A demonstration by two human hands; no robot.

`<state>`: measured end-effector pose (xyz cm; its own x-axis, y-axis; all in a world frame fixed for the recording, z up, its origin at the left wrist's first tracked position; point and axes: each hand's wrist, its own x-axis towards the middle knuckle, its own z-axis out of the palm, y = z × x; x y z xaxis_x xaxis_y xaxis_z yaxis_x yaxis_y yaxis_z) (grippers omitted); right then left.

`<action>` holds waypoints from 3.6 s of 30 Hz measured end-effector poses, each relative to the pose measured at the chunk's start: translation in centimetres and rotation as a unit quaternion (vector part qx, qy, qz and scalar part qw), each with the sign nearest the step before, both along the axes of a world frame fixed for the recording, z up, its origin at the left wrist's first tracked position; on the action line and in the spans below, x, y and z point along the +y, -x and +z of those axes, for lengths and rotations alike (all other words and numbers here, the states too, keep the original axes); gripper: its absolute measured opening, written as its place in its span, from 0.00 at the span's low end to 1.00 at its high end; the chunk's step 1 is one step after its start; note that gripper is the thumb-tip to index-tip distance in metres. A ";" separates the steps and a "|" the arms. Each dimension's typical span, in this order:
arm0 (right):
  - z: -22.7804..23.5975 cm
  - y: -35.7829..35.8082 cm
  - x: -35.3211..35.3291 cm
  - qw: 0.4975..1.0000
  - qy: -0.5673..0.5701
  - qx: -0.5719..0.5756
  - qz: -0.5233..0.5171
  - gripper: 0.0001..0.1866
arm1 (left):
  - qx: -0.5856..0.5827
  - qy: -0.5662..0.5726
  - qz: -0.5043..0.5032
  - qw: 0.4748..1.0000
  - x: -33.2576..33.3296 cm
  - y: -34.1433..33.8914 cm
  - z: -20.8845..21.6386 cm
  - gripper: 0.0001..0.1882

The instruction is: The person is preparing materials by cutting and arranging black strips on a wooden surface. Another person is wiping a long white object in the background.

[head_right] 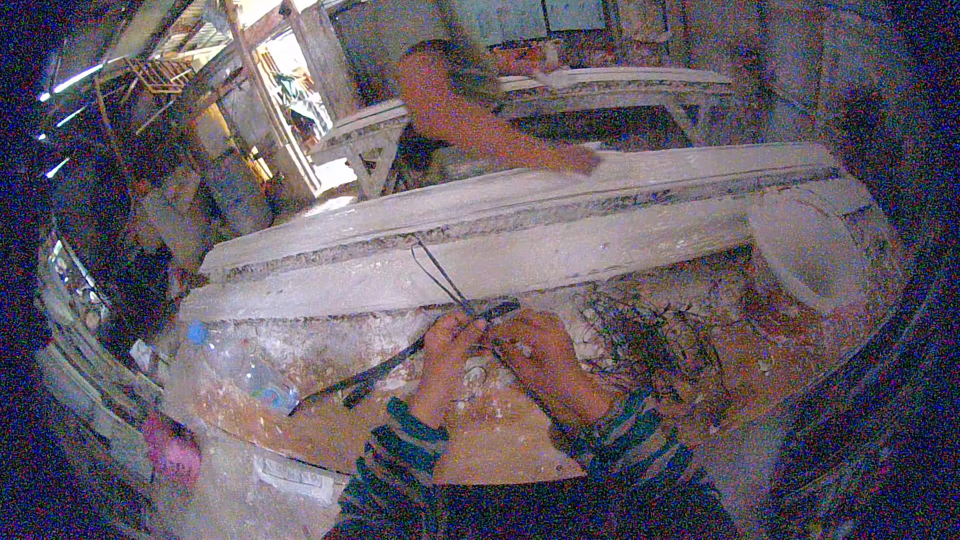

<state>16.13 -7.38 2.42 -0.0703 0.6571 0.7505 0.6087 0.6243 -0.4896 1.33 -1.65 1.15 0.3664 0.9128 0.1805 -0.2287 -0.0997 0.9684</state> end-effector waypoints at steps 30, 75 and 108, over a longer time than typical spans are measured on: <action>0.2 0.0 0.0 0.871 0.271 0.382 0.149 0.06 | 0.018 -0.084 -0.001 0.996 0.0 -0.3 -0.7 0.07; -0.5 0.5 -0.5 0.997 0.011 -0.003 0.079 0.12 | -0.036 0.130 -0.159 0.978 1.7 0.7 -2.2 0.08; -1.1 -0.5 0.5 0.766 0.326 0.500 0.239 0.04 | 0.044 -0.129 -0.085 0.987 -0.7 0.1 -0.2 0.10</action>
